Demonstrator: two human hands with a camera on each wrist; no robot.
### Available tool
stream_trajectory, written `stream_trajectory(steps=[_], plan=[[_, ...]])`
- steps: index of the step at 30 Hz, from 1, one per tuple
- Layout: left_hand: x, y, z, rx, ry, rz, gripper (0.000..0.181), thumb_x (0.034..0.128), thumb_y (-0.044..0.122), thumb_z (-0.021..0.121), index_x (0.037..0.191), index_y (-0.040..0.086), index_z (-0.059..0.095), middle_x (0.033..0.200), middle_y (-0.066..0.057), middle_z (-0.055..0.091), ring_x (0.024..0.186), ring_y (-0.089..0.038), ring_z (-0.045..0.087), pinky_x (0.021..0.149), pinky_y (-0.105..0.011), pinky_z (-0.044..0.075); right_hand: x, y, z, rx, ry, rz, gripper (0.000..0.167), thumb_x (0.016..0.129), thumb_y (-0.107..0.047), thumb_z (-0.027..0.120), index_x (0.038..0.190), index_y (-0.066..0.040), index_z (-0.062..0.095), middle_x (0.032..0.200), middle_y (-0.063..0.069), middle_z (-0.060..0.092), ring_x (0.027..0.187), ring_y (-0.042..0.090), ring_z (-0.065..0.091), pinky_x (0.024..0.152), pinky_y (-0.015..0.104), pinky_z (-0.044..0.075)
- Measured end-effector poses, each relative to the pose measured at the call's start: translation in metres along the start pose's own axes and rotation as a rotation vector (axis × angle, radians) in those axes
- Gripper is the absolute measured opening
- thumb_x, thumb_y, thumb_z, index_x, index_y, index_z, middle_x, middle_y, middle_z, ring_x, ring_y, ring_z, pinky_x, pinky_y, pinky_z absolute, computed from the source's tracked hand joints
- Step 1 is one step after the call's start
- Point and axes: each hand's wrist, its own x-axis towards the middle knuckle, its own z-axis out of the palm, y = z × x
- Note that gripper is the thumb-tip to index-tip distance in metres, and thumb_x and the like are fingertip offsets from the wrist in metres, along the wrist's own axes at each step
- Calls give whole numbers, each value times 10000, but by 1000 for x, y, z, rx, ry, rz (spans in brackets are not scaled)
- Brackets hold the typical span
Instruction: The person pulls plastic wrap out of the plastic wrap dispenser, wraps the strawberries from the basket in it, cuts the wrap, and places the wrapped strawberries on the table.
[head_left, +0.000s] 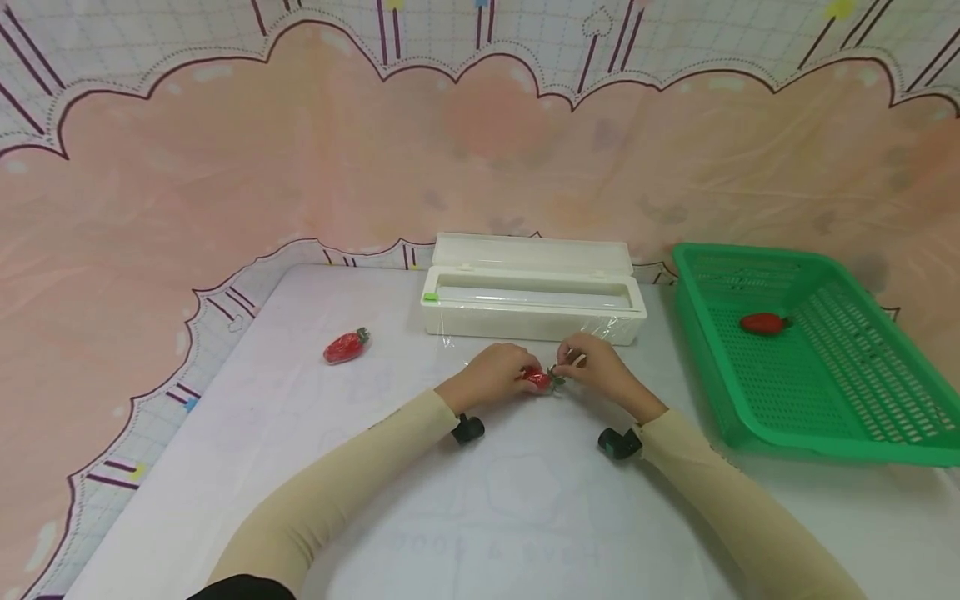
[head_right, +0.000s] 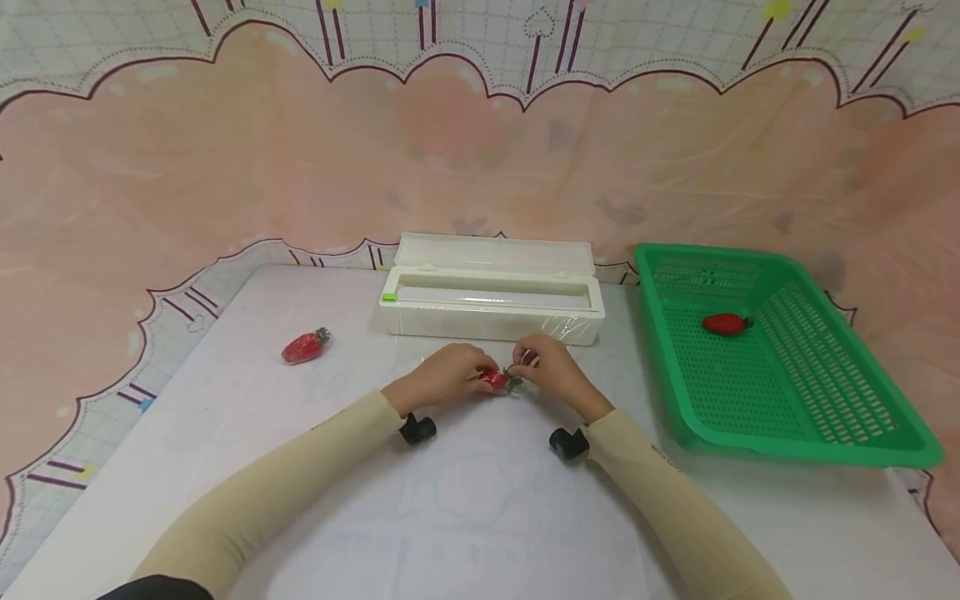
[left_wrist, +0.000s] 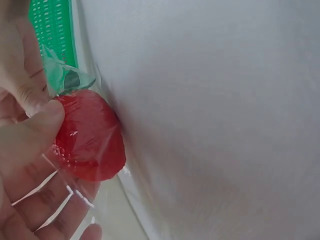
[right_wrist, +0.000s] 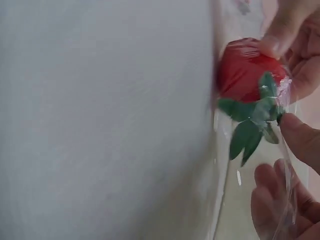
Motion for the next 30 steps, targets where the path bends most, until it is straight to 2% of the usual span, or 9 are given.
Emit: stream_trajectory(steps=[4,8,10,16,21,23,25,28,30], plan=[[1,-2,0,-42,-27,-29,313,850,331,670,1083,124,697,949,15,697,826,-91,578,778,-241,466,0,-2,2,-130,-38,-68,18,804,-46,702,806,-33,691,889,101,604,844,228,583,720,307,492],[3,-4,0,-62,-33,-21,307,853,321,668,1083,121,698,940,10,699,811,-93,570,771,-242,466,-3,-8,3,-330,-51,-183,59,803,-54,705,849,-50,743,887,76,631,879,248,560,787,376,465],[3,-5,0,-67,-34,-15,298,858,317,663,1081,122,698,940,11,701,816,-93,577,785,-248,468,-4,-13,3,-395,-48,-219,76,800,-95,716,859,-56,745,886,71,646,894,264,555,794,410,455],[4,-11,1,-86,-47,-41,333,885,260,640,1175,97,641,1027,-26,705,926,-141,629,877,-300,481,-5,-20,6,-431,-84,-203,228,768,-231,759,902,-51,720,886,73,658,890,262,551,775,412,435],[4,-15,2,-108,-42,-54,449,891,277,628,1286,85,534,1085,-55,705,1031,-174,646,935,-323,477,0,-15,9,-412,-111,-157,203,780,-194,743,914,-45,714,894,83,677,865,251,531,768,378,420],[2,-14,2,-74,-11,-47,495,884,301,636,1314,96,502,1119,-50,687,1059,-182,628,949,-328,470,2,-11,9,-396,-120,-150,189,786,-178,734,916,-41,715,893,88,685,849,244,522,755,361,408],[-2,-12,0,10,55,-13,519,866,324,655,1312,107,502,1151,-46,648,1083,-188,594,968,-326,454,4,-8,9,-369,-134,-143,183,796,-166,722,924,-35,713,896,92,691,846,239,521,752,351,395],[-6,-6,-3,197,176,95,472,831,336,695,1229,116,569,1139,-43,601,1073,-201,554,964,-327,443,5,-5,7,-321,-163,-124,184,819,-162,697,943,-26,705,911,99,688,879,247,522,775,356,391],[-8,0,-6,296,224,160,402,812,317,718,1143,111,620,1072,-40,610,1011,-194,564,924,-313,460,5,-4,4,-289,-178,-109,190,833,-161,682,957,-18,699,924,103,683,905,254,522,793,365,394]])
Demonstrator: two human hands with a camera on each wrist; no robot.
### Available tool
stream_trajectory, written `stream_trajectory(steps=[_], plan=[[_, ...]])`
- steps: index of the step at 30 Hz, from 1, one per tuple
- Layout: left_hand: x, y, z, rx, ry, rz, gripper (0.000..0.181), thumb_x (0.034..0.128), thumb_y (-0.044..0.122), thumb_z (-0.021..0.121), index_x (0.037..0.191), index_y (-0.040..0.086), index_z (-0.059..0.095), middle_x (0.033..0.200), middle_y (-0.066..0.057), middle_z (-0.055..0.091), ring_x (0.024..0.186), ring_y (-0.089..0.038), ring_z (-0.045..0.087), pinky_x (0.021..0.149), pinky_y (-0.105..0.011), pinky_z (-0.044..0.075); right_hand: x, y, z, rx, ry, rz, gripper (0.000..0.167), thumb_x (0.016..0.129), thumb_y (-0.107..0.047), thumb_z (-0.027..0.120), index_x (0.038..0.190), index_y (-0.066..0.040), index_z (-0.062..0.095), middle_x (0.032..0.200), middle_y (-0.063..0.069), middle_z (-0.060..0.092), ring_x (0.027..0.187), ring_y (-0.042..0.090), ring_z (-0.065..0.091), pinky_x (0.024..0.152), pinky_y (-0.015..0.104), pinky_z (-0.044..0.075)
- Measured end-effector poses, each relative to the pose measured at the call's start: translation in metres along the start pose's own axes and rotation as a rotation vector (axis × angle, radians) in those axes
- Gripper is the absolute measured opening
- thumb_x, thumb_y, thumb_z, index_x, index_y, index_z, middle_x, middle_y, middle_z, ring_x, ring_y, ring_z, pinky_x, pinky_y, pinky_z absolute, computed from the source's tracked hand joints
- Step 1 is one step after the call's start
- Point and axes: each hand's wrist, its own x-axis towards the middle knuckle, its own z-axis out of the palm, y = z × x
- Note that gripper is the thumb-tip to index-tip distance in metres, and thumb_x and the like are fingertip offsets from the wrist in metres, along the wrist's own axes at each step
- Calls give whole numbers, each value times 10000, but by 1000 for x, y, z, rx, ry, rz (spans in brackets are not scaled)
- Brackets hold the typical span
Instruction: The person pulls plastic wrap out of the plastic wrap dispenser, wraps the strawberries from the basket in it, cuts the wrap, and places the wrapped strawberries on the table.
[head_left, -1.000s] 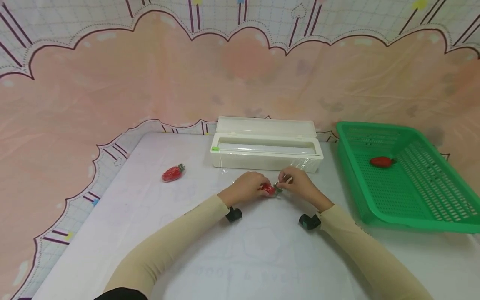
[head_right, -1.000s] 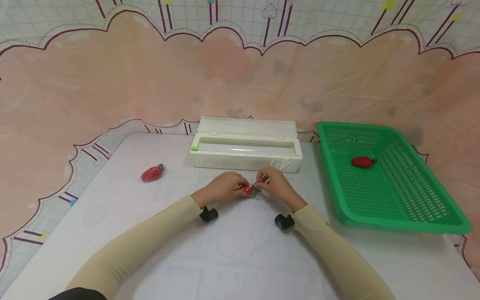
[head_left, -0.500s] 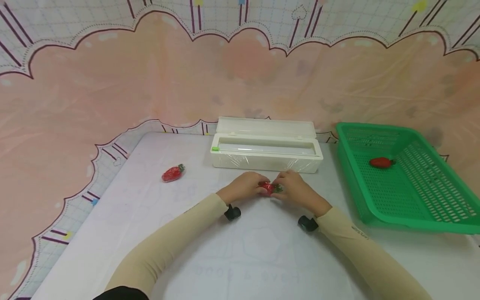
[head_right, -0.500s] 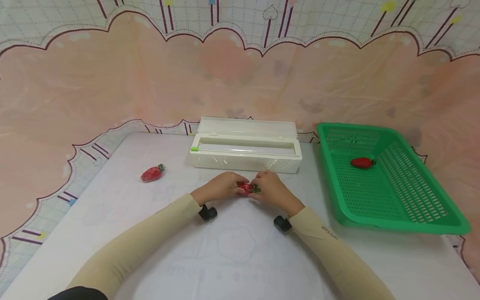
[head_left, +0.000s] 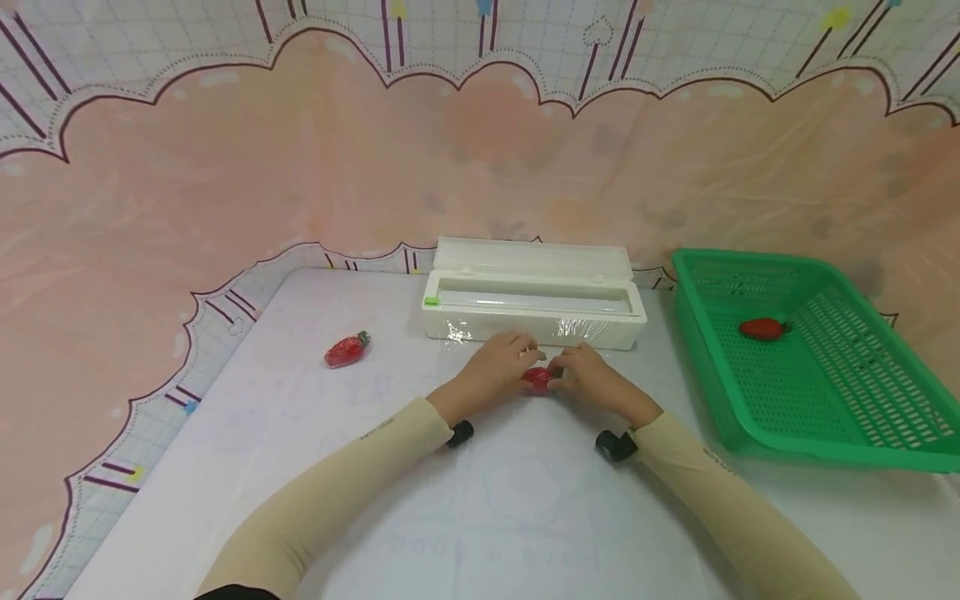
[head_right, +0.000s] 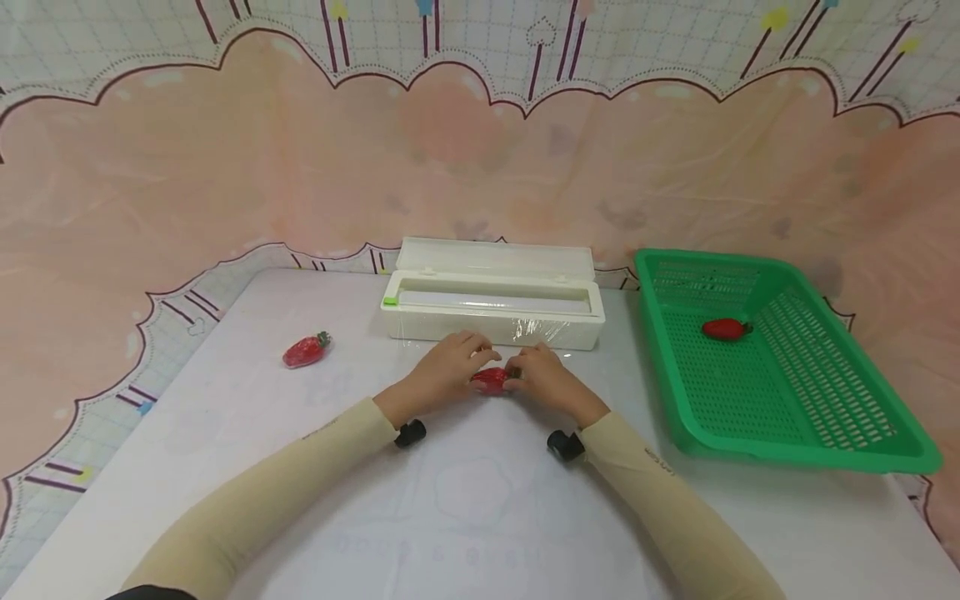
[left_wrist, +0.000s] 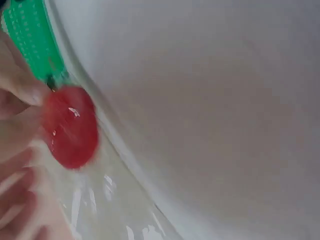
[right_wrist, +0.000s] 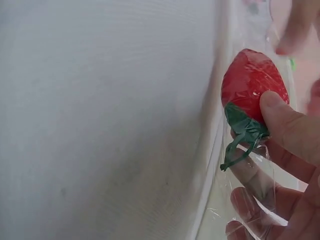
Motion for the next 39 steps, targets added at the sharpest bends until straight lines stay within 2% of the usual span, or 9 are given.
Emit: stream_trajectory(steps=[3,8,14,21,25,28,33,35,39], plan=[[0,6,-4,9,-30,10,337,804,265,733,1084,97,647,991,-42,626,910,-187,593,834,-301,499,-1,1,-2,41,-11,4,196,847,-158,667,973,-10,693,941,109,678,939,261,515,821,369,384],[1,9,-1,-93,-144,-104,370,822,235,722,1143,80,621,976,-44,631,873,-166,612,786,-286,521,-1,1,-2,72,-14,-17,191,864,-153,641,961,4,688,940,122,676,937,267,520,846,396,376],[2,5,1,-197,-164,-163,463,840,289,698,1230,71,574,1076,-51,677,964,-179,640,853,-310,513,-7,-7,-4,38,30,25,237,837,-183,687,997,-8,675,910,82,669,954,271,520,907,487,381],[1,-5,1,-445,-195,-291,571,836,227,701,1341,98,468,1103,-70,681,1028,-185,634,910,-334,495,-9,-21,-7,-67,128,-11,492,736,-238,796,1152,-46,615,960,44,656,1038,272,519,884,499,403],[1,-8,1,-535,-188,-287,603,836,179,701,1368,103,427,1104,-75,687,1017,-183,643,887,-326,505,-7,-21,-3,-58,125,-27,461,727,-217,800,1116,-34,632,959,46,690,982,252,550,847,444,426],[-2,-8,0,-492,-166,-272,623,829,199,713,1375,119,425,1154,-64,661,1060,-183,620,915,-333,499,-6,-21,-1,-54,121,-1,443,740,-182,788,1126,-29,633,966,54,688,960,243,558,826,419,443],[-10,-5,-5,-291,-26,-254,580,784,241,760,1293,120,511,1227,-57,545,1150,-207,504,975,-333,461,-6,-20,-1,-16,122,66,408,758,-171,775,1119,-36,642,978,81,673,942,240,573,817,416,472],[-12,-3,-7,-288,3,-256,548,779,212,764,1258,91,526,1161,-67,542,1076,-200,517,922,-317,486,-6,-19,-2,-5,124,86,401,765,-167,770,1119,-31,640,988,99,669,946,250,577,812,419,488],[-14,1,-8,-338,-26,-278,507,805,148,731,1249,46,507,1059,-89,600,961,-198,583,846,-322,518,-7,-19,-3,16,119,101,409,780,-163,756,1142,-21,628,1032,127,664,976,269,577,819,424,512]])
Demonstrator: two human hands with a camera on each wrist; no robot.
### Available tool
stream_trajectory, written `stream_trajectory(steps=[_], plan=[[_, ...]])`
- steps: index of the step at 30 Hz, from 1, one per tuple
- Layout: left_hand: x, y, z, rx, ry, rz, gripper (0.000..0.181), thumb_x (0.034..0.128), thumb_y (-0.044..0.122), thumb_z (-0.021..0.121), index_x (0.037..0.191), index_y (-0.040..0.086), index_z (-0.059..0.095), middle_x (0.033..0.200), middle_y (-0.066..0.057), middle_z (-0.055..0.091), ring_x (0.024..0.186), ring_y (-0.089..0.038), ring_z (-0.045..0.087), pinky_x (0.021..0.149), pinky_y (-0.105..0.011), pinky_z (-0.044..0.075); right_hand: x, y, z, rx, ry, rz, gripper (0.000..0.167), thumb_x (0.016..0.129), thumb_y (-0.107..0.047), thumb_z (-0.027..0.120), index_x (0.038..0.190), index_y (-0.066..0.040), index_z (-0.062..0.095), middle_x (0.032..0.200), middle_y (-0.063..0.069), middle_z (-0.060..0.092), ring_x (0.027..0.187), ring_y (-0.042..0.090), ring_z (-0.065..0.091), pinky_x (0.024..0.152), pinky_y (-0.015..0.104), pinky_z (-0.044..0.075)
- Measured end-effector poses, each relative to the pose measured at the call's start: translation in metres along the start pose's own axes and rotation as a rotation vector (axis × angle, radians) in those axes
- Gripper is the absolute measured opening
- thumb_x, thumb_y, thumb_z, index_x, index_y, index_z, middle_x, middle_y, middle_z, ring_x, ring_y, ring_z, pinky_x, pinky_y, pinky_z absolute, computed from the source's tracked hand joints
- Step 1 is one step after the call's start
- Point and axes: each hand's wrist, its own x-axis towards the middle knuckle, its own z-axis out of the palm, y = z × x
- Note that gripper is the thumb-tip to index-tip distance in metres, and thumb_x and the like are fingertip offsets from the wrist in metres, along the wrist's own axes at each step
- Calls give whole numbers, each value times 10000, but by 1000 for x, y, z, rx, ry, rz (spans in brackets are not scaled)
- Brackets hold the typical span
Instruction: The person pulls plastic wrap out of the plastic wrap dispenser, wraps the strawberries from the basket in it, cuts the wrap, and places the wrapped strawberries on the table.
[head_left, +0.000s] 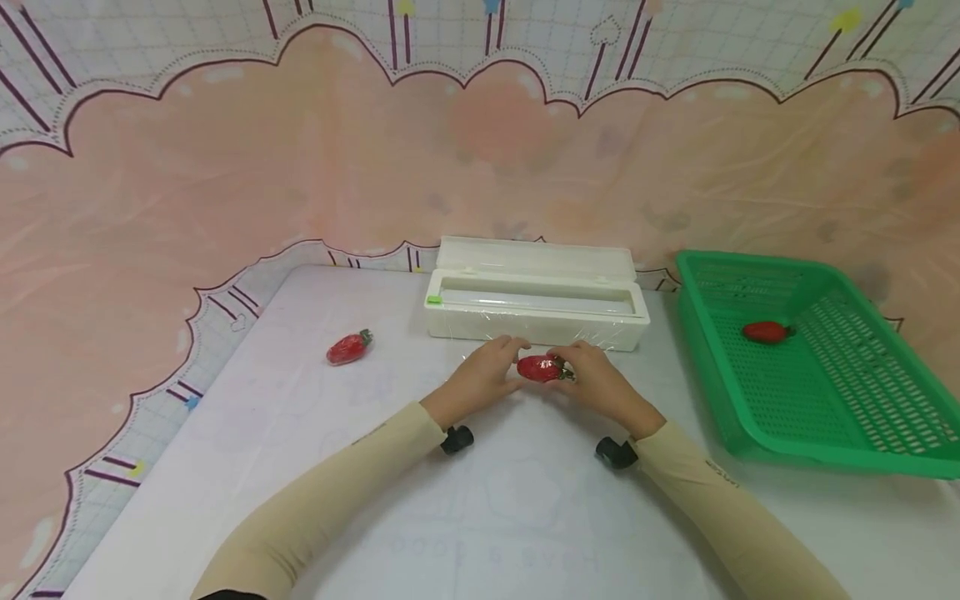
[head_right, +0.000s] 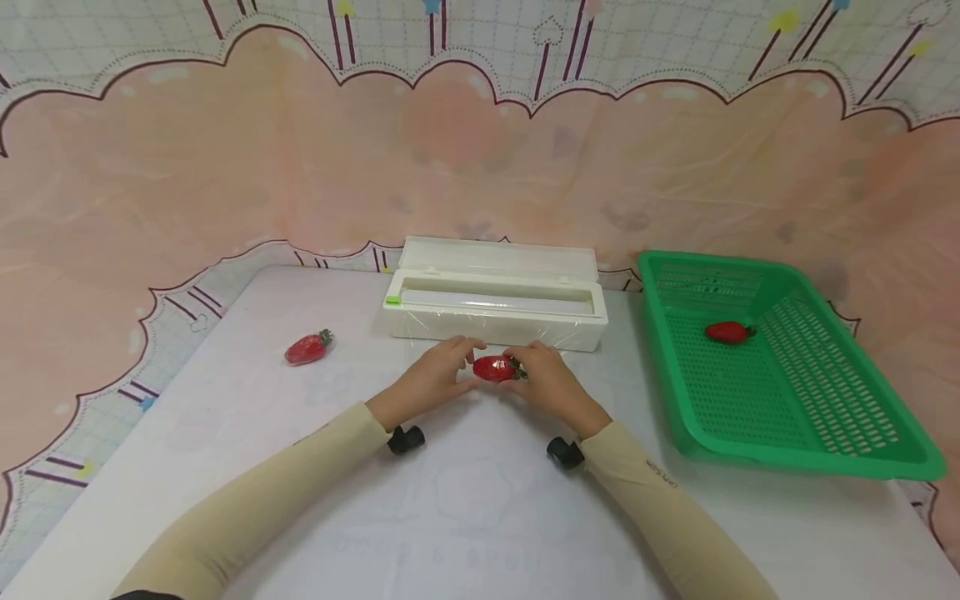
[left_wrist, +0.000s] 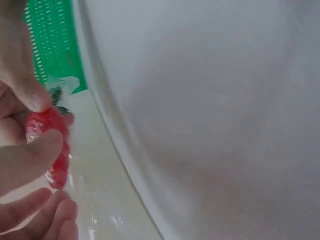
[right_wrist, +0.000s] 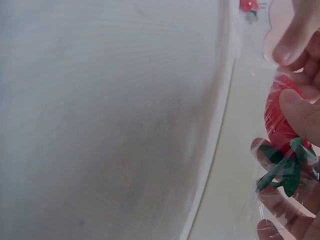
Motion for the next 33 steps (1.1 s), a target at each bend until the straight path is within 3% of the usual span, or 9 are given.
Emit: stream_trajectory(steps=[11,16,22,27,33], plan=[[8,-1,6,37,-32,-3,338,789,127,738,1080,61,579,960,-60,644,912,-193,617,818,-319,515,-1,4,3,31,-6,-51,409,796,-152,734,1168,-30,615,1031,107,643,972,247,547,833,427,478],[10,0,5,152,-42,14,323,793,171,745,1062,75,594,969,-37,663,902,-179,624,800,-302,516,-1,5,2,-24,8,-99,411,796,-165,733,1164,-21,621,1057,120,635,1018,276,522,881,457,429],[10,-1,6,307,12,70,284,815,222,721,1051,73,671,948,-39,678,863,-184,618,770,-290,516,-1,1,-1,-95,44,-122,516,772,-169,758,1226,-4,574,1104,143,602,1074,314,496,891,484,405],[10,-2,7,338,39,89,332,828,250,707,1106,76,659,998,-46,677,902,-196,608,801,-306,504,0,-1,-2,-94,66,-87,424,797,-138,730,1182,-36,584,1136,129,631,1100,305,517,876,475,378],[11,0,6,325,117,115,342,818,236,716,1122,101,640,1083,-47,648,994,-212,581,861,-342,477,0,0,-2,-118,74,-77,379,853,-184,671,1187,-24,594,1122,140,619,1087,311,508,856,468,391]])
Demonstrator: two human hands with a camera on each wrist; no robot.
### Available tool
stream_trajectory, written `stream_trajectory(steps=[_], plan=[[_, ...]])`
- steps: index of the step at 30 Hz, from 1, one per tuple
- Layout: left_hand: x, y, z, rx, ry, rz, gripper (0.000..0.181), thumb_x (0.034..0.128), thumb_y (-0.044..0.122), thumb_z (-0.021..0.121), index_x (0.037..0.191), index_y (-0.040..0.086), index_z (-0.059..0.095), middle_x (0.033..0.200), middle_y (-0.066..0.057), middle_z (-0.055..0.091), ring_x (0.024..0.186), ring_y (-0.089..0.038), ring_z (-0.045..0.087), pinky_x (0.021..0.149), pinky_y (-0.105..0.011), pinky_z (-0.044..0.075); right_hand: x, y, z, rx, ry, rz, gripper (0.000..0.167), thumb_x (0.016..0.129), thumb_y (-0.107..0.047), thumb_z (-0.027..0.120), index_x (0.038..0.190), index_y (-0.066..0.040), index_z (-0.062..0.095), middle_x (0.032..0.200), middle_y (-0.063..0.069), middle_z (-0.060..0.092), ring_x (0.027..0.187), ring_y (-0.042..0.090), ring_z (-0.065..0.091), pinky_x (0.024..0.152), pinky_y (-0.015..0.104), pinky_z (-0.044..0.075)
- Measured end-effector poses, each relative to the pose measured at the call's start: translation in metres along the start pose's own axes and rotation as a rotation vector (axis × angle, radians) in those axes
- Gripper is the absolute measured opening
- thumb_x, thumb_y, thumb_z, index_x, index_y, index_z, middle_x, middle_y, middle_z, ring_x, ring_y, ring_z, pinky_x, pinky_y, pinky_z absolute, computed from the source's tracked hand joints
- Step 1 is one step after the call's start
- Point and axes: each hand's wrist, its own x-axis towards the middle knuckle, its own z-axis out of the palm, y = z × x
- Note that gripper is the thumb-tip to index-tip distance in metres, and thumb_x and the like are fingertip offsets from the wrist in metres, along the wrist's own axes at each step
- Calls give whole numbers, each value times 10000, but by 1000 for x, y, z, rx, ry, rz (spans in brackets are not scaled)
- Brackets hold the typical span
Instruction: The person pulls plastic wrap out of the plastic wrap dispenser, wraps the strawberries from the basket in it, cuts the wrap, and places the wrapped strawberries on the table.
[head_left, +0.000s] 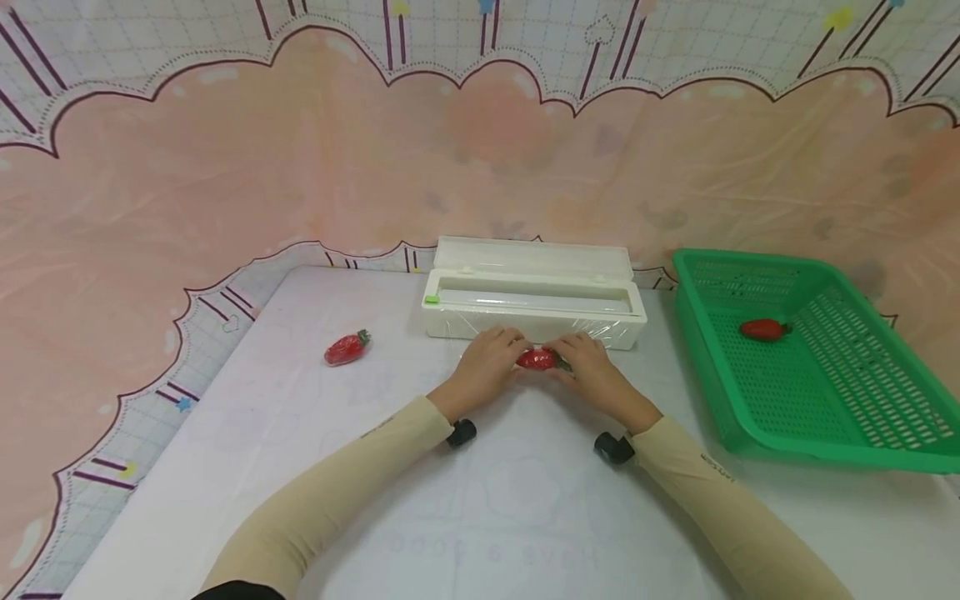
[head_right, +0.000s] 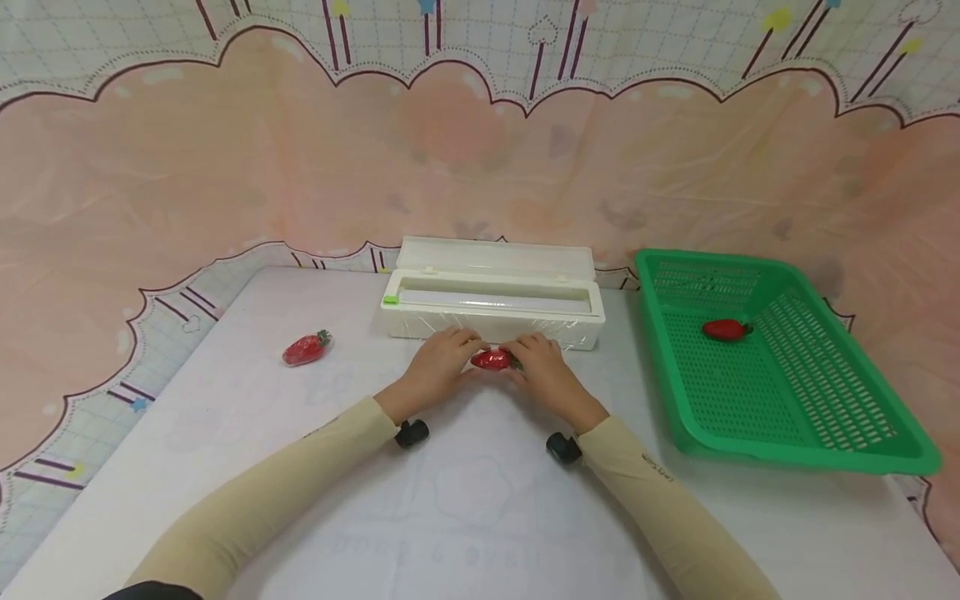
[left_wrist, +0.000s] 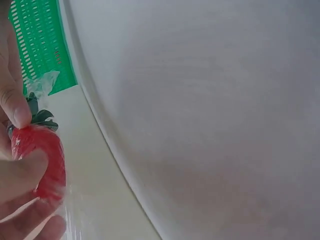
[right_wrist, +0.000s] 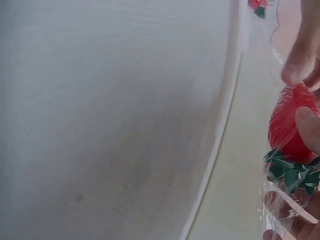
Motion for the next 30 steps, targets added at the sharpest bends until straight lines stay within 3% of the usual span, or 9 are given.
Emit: stream_trajectory(steps=[9,15,18,21,25,27,30], plan=[[7,2,0,-15,20,-31,295,894,235,623,1162,113,617,1050,-20,705,944,-177,601,877,-330,460,5,6,2,71,54,22,303,895,-212,610,1091,19,622,1078,159,569,1027,320,456,830,465,363],[10,0,0,-19,16,-47,291,910,240,596,1177,127,621,1082,-13,696,976,-176,601,899,-332,457,8,7,2,127,73,52,262,925,-205,567,1088,-2,597,1108,162,585,1088,323,457,838,463,348],[10,1,2,61,71,5,371,867,246,659,1211,125,592,1156,-37,655,1057,-203,584,933,-352,452,10,8,2,162,71,84,229,950,-185,523,1078,-10,599,1119,172,592,1097,333,448,827,459,333],[11,1,4,215,173,102,437,807,238,730,1199,118,580,1154,-43,623,1074,-214,575,951,-355,448,12,9,-1,191,63,111,239,974,-158,471,1082,12,601,1143,197,583,1117,362,430,866,498,321],[16,2,4,369,300,171,318,802,190,731,1091,118,621,1022,-15,637,973,-187,593,939,-333,451,14,9,-3,218,57,130,260,984,-140,440,1087,41,596,1138,219,569,1121,390,418,905,545,306],[18,2,4,387,316,162,245,818,166,709,1048,119,637,982,-8,656,939,-181,605,933,-326,455,15,10,-3,227,58,129,261,981,-147,451,1105,39,587,1131,215,569,1117,389,420,914,550,300],[19,1,4,335,262,116,256,815,193,713,1047,113,641,991,-16,687,930,-178,628,902,-319,474,15,10,-2,203,89,105,325,936,-161,552,1200,27,533,1143,209,559,1123,386,428,920,552,315]])
